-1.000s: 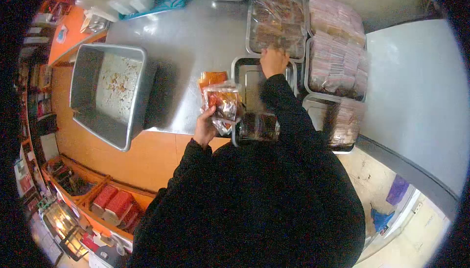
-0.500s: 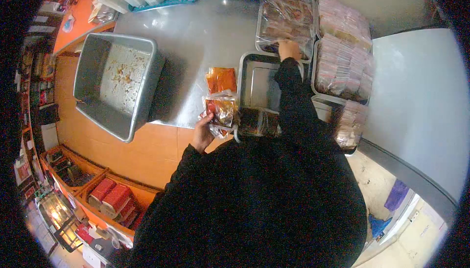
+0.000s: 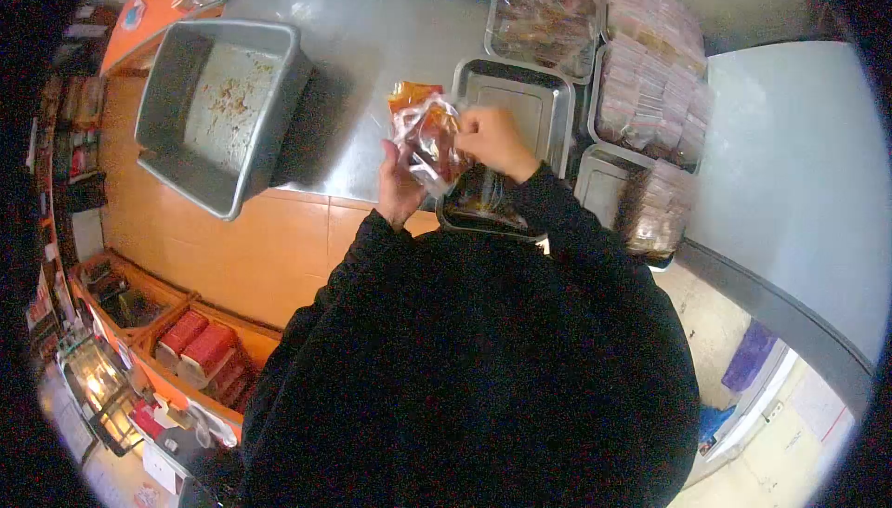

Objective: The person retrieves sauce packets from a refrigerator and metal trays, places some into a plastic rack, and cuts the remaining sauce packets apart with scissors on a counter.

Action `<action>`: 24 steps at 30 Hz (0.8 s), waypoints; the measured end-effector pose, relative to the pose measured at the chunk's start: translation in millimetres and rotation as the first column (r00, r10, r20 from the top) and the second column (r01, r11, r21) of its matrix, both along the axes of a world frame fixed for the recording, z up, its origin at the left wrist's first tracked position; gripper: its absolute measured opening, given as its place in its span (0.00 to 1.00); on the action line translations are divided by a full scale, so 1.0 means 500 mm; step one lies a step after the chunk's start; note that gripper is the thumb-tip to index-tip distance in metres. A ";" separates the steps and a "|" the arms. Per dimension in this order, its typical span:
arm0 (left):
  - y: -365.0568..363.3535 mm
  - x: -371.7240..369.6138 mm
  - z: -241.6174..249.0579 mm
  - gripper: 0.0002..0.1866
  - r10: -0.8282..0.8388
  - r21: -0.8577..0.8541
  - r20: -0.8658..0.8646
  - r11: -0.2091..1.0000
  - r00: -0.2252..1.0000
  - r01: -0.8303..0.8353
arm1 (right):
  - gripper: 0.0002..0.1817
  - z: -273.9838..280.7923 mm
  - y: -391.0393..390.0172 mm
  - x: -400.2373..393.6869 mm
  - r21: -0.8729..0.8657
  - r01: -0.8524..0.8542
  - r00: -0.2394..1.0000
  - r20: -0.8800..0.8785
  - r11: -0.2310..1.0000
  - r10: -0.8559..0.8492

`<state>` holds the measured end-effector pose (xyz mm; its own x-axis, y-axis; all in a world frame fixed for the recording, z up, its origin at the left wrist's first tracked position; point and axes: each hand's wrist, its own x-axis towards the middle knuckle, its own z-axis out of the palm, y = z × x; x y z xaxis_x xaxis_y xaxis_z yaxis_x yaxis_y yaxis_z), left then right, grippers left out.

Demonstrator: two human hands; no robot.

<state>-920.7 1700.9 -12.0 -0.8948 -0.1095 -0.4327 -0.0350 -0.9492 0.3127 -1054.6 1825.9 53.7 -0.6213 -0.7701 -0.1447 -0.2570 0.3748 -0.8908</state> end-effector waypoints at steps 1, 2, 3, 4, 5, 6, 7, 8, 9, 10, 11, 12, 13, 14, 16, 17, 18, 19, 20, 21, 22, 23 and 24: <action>0.002 0.010 -0.001 0.31 0.011 0.027 -0.032 1.000 0.999 -0.010 | 0.13 -0.004 -0.007 0.019 0.077 -0.015 0.976 -0.214 0.997 0.031; 0.001 0.023 0.011 0.29 0.011 0.083 -0.072 0.997 0.997 -0.005 | 0.13 -0.006 -0.010 0.025 0.073 -0.027 0.977 -0.211 0.997 0.042; 0.001 0.035 0.009 0.29 0.024 0.078 -0.069 0.997 0.997 -0.018 | 0.13 -0.008 -0.014 0.029 0.054 -0.079 0.979 -0.183 0.995 0.088; 0.001 0.045 0.004 0.28 0.017 -0.042 -0.028 0.999 0.999 -0.018 | 0.13 -0.010 -0.020 0.032 0.032 -0.129 0.979 -0.157 0.991 0.133; -0.001 0.053 0.002 0.27 0.015 -0.162 0.012 0.987 1.000 -0.013 | 0.13 -0.010 -0.033 0.022 0.025 -0.141 0.977 -0.159 0.990 0.143; -0.005 0.068 0.006 0.28 0.081 -0.055 0.059 0.995 0.995 -0.078 | 0.14 -0.011 -0.055 -0.002 0.043 -0.073 0.972 -0.220 0.996 0.081; -0.006 0.080 0.009 0.28 0.123 -0.137 -0.019 0.983 0.992 -0.124 | 0.15 -0.016 -0.081 -0.030 0.056 -0.005 0.959 -0.282 0.998 0.021; -0.013 0.108 0.013 0.28 0.101 -0.084 0.037 0.992 0.994 -0.098 | 0.17 -0.056 -0.110 -0.060 0.080 -0.043 0.879 -0.470 0.996 0.076; -0.022 0.133 0.016 0.28 0.076 -0.029 0.092 0.997 0.993 -0.073 | 0.21 -0.111 -0.139 -0.081 0.108 -0.074 0.760 -0.638 0.991 0.126; -0.021 0.151 -0.008 0.29 0.182 -0.097 0.051 0.980 0.982 -0.176 | 0.21 -0.152 -0.164 -0.087 0.103 -0.086 0.759 -0.637 0.991 0.132; -0.024 0.172 -0.025 0.27 0.220 -0.215 0.041 0.955 0.975 -0.206 | 0.25 -0.191 -0.189 -0.085 0.269 -0.160 0.754 -0.588 0.950 0.293; -0.024 0.186 -0.017 0.27 0.250 -0.229 0.008 0.943 0.968 -0.242 | 0.30 -0.209 -0.210 -0.077 0.423 -0.231 0.735 -0.515 0.876 0.442; -0.023 0.200 -0.009 0.28 0.280 -0.241 -0.027 0.930 0.959 -0.279 | 0.30 -0.226 -0.226 -0.069 0.417 -0.242 0.729 -0.518 0.876 0.448; -0.023 0.216 -0.009 0.28 0.295 -0.246 -0.029 0.924 0.955 -0.293 | 0.33 -0.226 -0.240 -0.057 0.488 -0.195 0.738 -0.499 0.851 0.455; -0.015 0.248 -0.017 0.30 0.409 -0.187 0.022 0.898 0.912 -0.398 | 0.37 -0.226 -0.252 -0.046 0.554 -0.165 0.739 -0.479 0.816 0.475; -0.009 0.254 -0.008 0.30 0.423 -0.191 0.025 0.891 0.906 -0.411 | 0.36 -0.212 -0.248 -0.046 0.563 -0.178 0.761 -0.441 0.807 0.476; -0.004 0.259 0.002 0.30 0.464 -0.220 0.002 0.864 0.886 -0.452 | 0.35 -0.203 -0.242 -0.042 0.572 -0.191 0.784 -0.400 0.798 0.475; 0.002 0.265 0.008 0.30 0.501 -0.248 -0.024 0.835 0.865 -0.491 | 0.35 -0.206 -0.233 -0.039 0.570 -0.203 0.781 -0.397 0.796 0.483; 0.008 0.269 0.005 0.29 0.544 -0.263 -0.003 0.809 0.839 -0.525 | 0.33 -0.209 -0.223 -0.038 0.452 -0.238 0.702 -0.531 0.860 0.474; 0.013 0.272 0.001 0.29 0.553 -0.262 0.001 0.804 0.833 -0.534 | 0.31 -0.213 -0.217 -0.035 0.329 -0.287 0.617 -0.655 0.900 0.436; 0.018 0.274 -0.003 0.29 0.546 -0.245 -0.015 0.810 0.838 -0.533 | 0.31 -0.216 -0.222 -0.036 0.332 -0.298 0.613 -0.652 0.895 0.446; 0.024 0.274 -0.002 0.28 0.539 -0.227 -0.030 0.817 0.842 -0.531 | 0.29 -0.218 -0.233 -0.041 0.428 -0.325 0.655 -0.542 0.843 0.527; 0.029 0.277 -0.004 0.28 0.529 -0.225 0.003 0.827 0.848 -0.515 | 0.28 -0.207 -0.235 -0.037 0.515 -0.356 0.688 -0.420 0.780 0.592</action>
